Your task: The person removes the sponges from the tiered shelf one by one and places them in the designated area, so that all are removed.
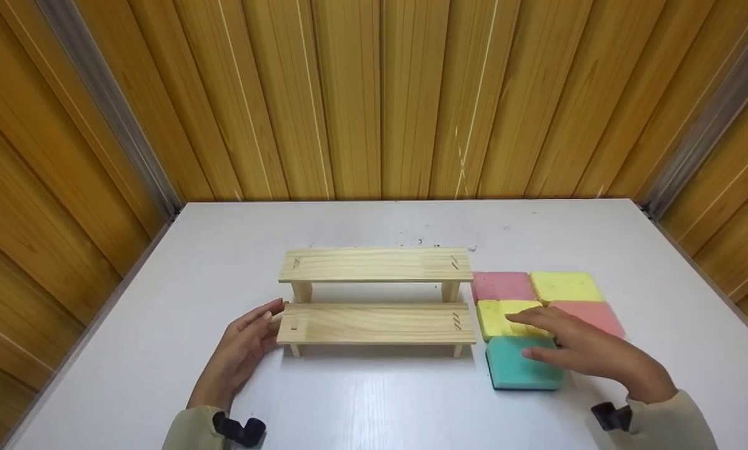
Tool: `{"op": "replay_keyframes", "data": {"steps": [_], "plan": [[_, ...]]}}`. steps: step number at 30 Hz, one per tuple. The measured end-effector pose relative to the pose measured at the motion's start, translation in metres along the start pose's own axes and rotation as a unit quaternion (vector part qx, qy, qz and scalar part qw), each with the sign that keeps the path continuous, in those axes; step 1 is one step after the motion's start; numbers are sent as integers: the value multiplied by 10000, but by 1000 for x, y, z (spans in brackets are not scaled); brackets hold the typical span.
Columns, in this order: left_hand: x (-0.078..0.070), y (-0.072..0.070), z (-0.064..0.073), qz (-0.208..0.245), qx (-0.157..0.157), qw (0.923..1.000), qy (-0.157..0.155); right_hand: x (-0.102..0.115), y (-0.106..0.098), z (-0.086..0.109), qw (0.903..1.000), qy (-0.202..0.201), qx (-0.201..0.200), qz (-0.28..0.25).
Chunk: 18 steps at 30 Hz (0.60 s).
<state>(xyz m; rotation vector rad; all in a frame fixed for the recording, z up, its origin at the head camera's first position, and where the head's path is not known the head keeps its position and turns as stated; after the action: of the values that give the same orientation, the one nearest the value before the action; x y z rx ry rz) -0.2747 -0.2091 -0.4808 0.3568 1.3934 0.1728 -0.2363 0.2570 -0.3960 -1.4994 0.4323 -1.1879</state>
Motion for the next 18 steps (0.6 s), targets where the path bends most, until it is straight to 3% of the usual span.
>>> {"op": "replay_keyframes", "data": {"steps": [5,10,14,18], "plan": [[-6,1,-2,272,97,9994,194,-1,-9,-2,9987,266,-424,-33],[-16,0,-2,322,-94,9988,353,-2,-19,-4,9924,467,-1134,-77],[-26,-2,1,-137,-331,9987,351,-3,-27,-6,9842,657,-1641,-42],[-40,-4,2,-1036,-520,9920,499,-4,-37,-7,9742,828,-2097,73]]}}
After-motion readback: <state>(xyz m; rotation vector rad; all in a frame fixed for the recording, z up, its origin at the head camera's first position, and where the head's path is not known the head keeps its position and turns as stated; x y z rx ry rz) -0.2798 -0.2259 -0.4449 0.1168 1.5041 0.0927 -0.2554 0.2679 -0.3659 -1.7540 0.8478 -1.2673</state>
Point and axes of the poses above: each hand's wrist, its own z-axis away from the middle knuckle, its own y-axis out of the palm, x = y × z, the point moved 8 cm from there along -z, towards the middle knuckle, and after that the axes turned 5 degrees about z, right-handed, at the moved point
